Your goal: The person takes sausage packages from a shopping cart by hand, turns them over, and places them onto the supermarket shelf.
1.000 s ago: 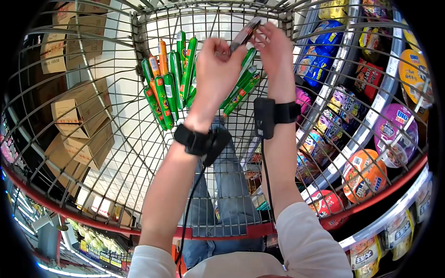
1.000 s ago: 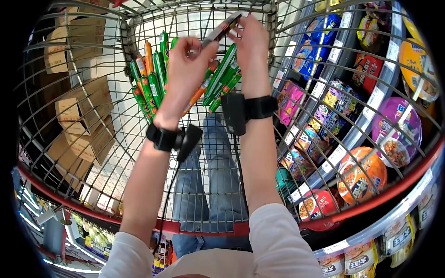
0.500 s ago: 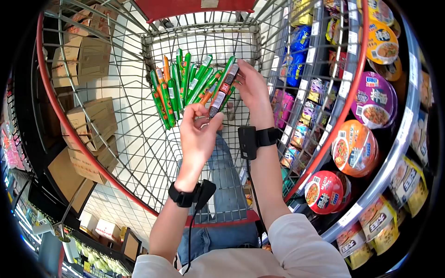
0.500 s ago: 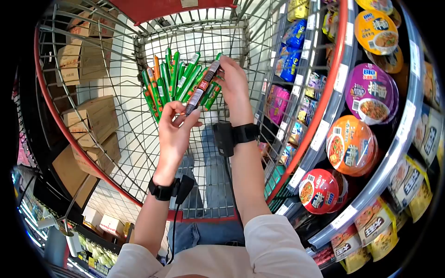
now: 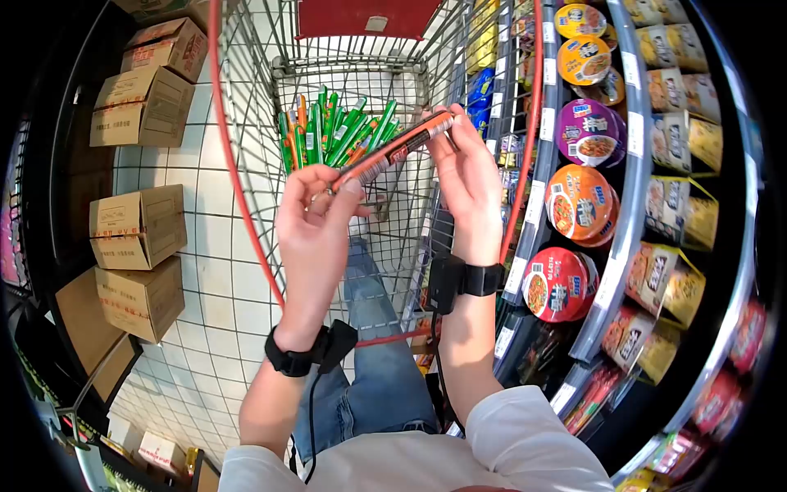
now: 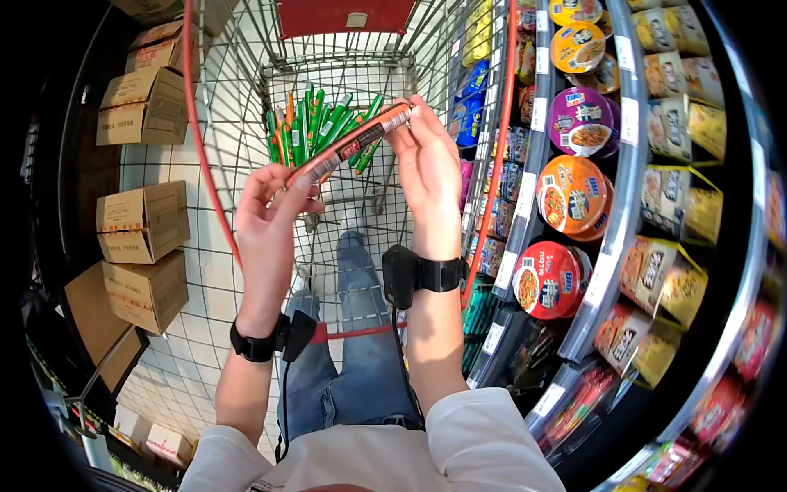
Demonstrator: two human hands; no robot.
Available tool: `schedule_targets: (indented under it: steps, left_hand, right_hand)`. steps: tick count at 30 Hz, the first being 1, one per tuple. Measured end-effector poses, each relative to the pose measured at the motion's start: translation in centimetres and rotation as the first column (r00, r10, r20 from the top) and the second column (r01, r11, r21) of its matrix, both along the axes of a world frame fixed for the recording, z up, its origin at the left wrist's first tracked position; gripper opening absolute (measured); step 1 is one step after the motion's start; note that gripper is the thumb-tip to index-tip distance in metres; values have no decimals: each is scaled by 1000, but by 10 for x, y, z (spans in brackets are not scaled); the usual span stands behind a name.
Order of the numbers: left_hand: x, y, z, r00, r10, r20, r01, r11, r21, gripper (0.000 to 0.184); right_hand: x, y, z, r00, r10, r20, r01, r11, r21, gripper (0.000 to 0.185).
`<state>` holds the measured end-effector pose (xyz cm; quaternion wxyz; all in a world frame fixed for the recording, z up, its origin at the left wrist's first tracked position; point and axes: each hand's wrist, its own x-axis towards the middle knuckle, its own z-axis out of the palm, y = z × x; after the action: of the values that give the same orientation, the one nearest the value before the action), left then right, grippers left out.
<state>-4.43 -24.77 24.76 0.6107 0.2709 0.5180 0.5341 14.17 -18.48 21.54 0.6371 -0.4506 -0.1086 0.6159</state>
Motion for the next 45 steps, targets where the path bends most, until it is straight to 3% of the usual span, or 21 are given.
schedule_targets:
  steps: [7,14,17,19,22,23,26,29,31,33,35,37,39,41,42,45]
  left_hand:
    - [-62,-77,70,998,-2,58,-8,985,172,28]
    - [-115,-148,141,943,-333,-6,328,926,185,20]
    - [-128,-178,188,823,-565,-64,562,790,245,17]
    - [-129,-198,219,774,-631,-47,615,732,294,17]
    - [-121,-228,274,612,-775,-158,776,550,310,17]
    - [-117,-238,293,565,-783,-260,809,464,361,20]
    - [-100,-264,336,354,-880,-316,900,229,371,36]
    - [-88,-292,361,232,-876,-422,920,56,389,35]
    - [-77,-314,360,228,-859,-458,910,20,415,34]
    - [-68,-337,360,243,-867,-435,885,15,465,32]
    - [-63,-367,368,236,-926,-295,860,57,507,31]
    - [-53,-399,373,328,-893,-309,807,95,583,25]
    - [-44,-431,376,326,-911,-253,807,129,576,28]
    - [-37,-468,388,290,-894,-343,857,82,509,31]
    - [-23,-488,375,312,-908,-280,805,97,586,28]
    - [-10,-552,384,204,-945,-255,836,33,548,26]
  right_hand:
    - [-51,-97,97,994,-18,105,-4,980,199,28]
    - [-97,-214,205,942,-101,319,-3,951,309,25]
    - [-104,-265,255,904,-164,394,11,932,362,24]
    - [-99,-299,285,892,-189,411,3,911,413,23]
    - [-89,-353,341,856,-229,463,11,904,427,23]
    - [-85,-369,358,835,-253,488,10,895,447,24]
    - [-83,-418,403,761,-325,561,6,869,494,24]
    - [-89,-458,423,694,-377,613,19,861,508,23]
    - [-90,-487,430,674,-383,632,31,869,494,27]
    - [-94,-515,434,592,-462,661,42,836,548,35]
    - [-93,-550,430,544,-493,679,50,827,561,47]
    - [-96,-595,427,577,-483,659,115,846,520,52]
    - [-108,-643,427,612,-480,629,176,858,482,59]
    - [-114,-698,421,629,-408,662,172,903,394,58]
    - [-120,-726,420,613,-407,677,204,909,362,59]
    - [-134,-791,414,527,-491,694,275,871,408,52]
